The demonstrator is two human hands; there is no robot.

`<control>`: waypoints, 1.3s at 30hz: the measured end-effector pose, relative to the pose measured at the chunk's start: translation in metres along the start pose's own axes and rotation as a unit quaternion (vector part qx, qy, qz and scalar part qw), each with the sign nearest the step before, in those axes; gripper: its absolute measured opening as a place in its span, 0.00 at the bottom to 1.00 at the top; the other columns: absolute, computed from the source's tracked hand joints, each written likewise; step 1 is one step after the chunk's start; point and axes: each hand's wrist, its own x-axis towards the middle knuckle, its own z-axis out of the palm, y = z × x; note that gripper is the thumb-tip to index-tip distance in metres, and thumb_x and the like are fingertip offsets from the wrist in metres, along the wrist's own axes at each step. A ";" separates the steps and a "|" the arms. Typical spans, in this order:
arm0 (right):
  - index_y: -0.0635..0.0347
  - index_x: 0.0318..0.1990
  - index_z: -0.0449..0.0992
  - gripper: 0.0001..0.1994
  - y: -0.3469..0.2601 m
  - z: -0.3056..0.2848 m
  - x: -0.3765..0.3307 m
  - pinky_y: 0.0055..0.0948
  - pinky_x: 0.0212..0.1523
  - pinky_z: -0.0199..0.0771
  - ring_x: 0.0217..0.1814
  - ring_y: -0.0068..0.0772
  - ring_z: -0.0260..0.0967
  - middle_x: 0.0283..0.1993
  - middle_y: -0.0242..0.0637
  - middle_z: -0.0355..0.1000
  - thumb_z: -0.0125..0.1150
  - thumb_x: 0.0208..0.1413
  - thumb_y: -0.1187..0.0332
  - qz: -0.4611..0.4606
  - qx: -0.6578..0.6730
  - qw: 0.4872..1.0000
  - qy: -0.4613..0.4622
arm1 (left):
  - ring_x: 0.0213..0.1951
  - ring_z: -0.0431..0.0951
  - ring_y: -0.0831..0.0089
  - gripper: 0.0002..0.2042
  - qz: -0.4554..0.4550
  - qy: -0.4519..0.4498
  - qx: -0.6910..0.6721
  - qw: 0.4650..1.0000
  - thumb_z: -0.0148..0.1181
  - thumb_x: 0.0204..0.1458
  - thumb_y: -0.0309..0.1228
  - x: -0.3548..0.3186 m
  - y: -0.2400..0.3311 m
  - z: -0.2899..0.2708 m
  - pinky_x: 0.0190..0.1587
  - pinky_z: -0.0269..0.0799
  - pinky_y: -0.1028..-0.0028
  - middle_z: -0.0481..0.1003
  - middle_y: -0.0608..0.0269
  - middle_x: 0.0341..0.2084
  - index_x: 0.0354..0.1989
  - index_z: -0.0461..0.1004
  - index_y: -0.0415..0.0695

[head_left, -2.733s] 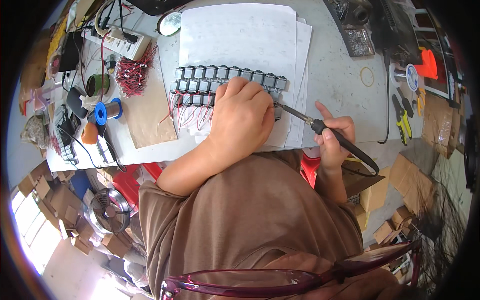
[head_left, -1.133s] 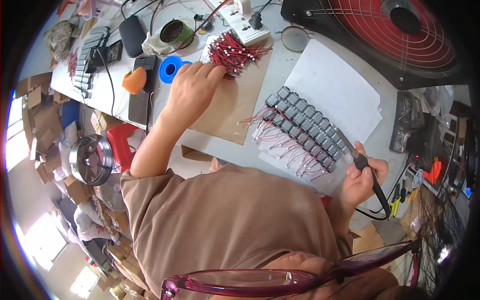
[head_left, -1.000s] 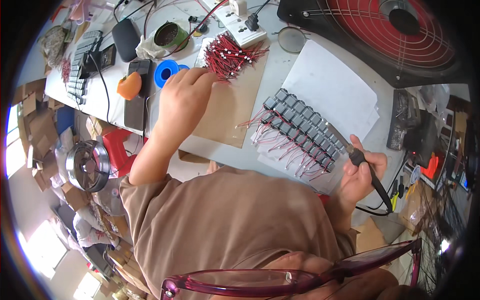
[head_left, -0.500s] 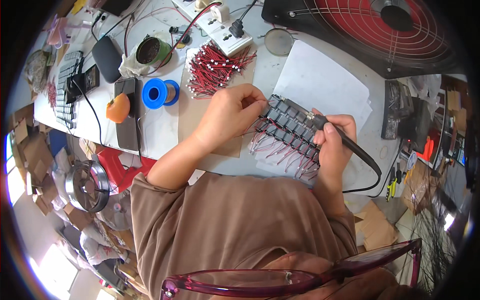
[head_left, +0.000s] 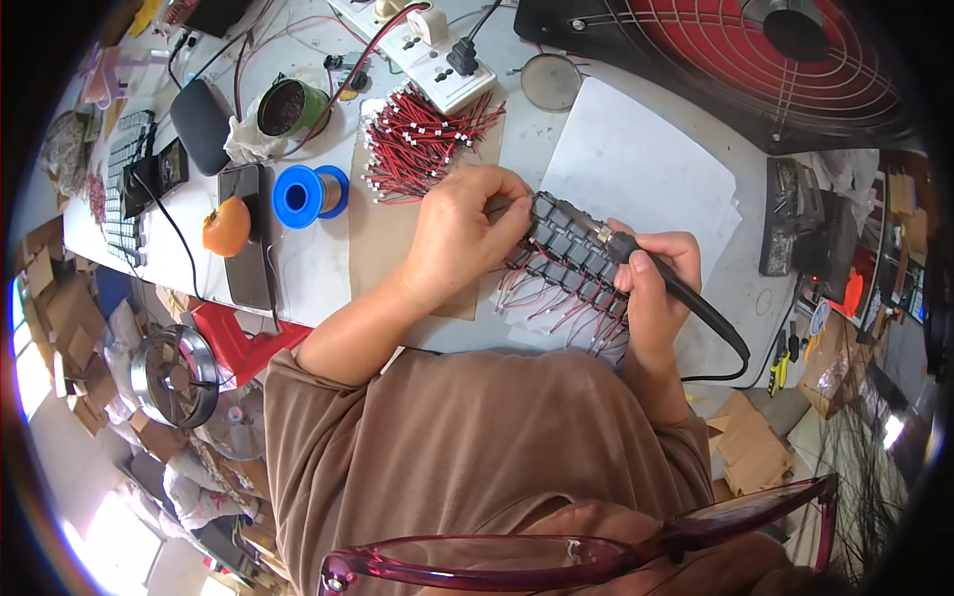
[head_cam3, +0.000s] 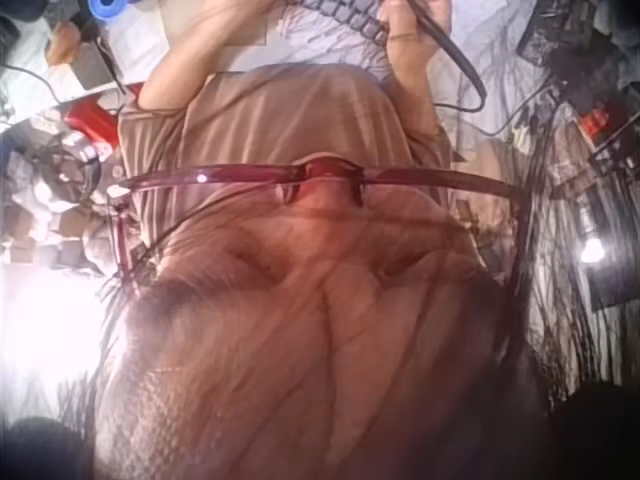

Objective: The person solders wires onto small electronic components arranged on a table using a soldering iron.

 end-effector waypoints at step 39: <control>0.67 0.39 0.63 0.06 -0.002 -0.014 -0.008 0.49 0.59 0.63 0.21 0.16 0.60 0.20 0.30 0.63 0.50 0.53 0.77 0.002 0.006 1.000 -0.007 | 0.26 0.72 0.61 0.03 0.062 0.008 0.047 0.997 0.60 0.41 0.25 0.001 0.001 -0.001 0.29 0.68 0.67 0.74 0.59 0.22 0.25 0.73 0.41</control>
